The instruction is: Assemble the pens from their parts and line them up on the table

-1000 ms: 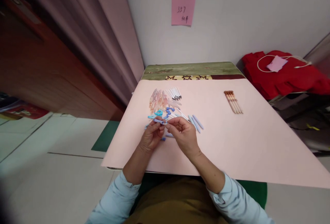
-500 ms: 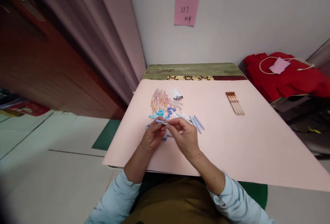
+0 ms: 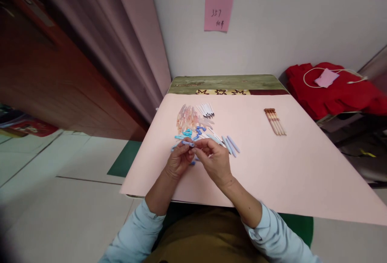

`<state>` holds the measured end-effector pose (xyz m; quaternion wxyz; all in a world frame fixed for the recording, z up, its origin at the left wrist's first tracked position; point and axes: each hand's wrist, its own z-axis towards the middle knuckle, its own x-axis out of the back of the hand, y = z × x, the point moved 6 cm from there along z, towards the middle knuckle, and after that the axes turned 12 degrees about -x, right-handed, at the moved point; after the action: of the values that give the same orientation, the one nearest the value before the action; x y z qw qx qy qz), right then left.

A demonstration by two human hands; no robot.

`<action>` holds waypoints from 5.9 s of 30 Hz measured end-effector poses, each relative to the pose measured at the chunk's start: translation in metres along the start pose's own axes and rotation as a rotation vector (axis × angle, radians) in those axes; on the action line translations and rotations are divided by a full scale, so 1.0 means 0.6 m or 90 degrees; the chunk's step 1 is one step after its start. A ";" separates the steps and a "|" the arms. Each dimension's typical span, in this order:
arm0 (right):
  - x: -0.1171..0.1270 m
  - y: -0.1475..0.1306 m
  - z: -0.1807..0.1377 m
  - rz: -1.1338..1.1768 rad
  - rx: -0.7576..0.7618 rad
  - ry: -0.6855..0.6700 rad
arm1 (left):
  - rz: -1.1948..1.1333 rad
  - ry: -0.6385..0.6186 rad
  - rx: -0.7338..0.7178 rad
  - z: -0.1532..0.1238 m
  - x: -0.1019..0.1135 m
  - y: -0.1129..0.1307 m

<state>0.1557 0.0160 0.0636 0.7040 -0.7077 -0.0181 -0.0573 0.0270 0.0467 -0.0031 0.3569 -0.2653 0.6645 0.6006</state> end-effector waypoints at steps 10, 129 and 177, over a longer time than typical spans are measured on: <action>0.046 0.018 0.009 0.022 -0.029 0.088 | -0.031 0.014 0.004 0.001 0.006 0.002; 0.035 0.075 0.037 -0.506 0.009 -0.048 | -0.052 0.108 -0.038 0.008 0.027 0.024; 0.010 0.052 0.038 -0.025 -0.066 -0.032 | -0.034 0.009 -0.029 0.003 0.008 0.014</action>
<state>0.1660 0.0384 0.0334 0.6645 -0.7439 -0.0465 -0.0546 0.0180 0.0503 -0.0017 0.3621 -0.2952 0.6458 0.6039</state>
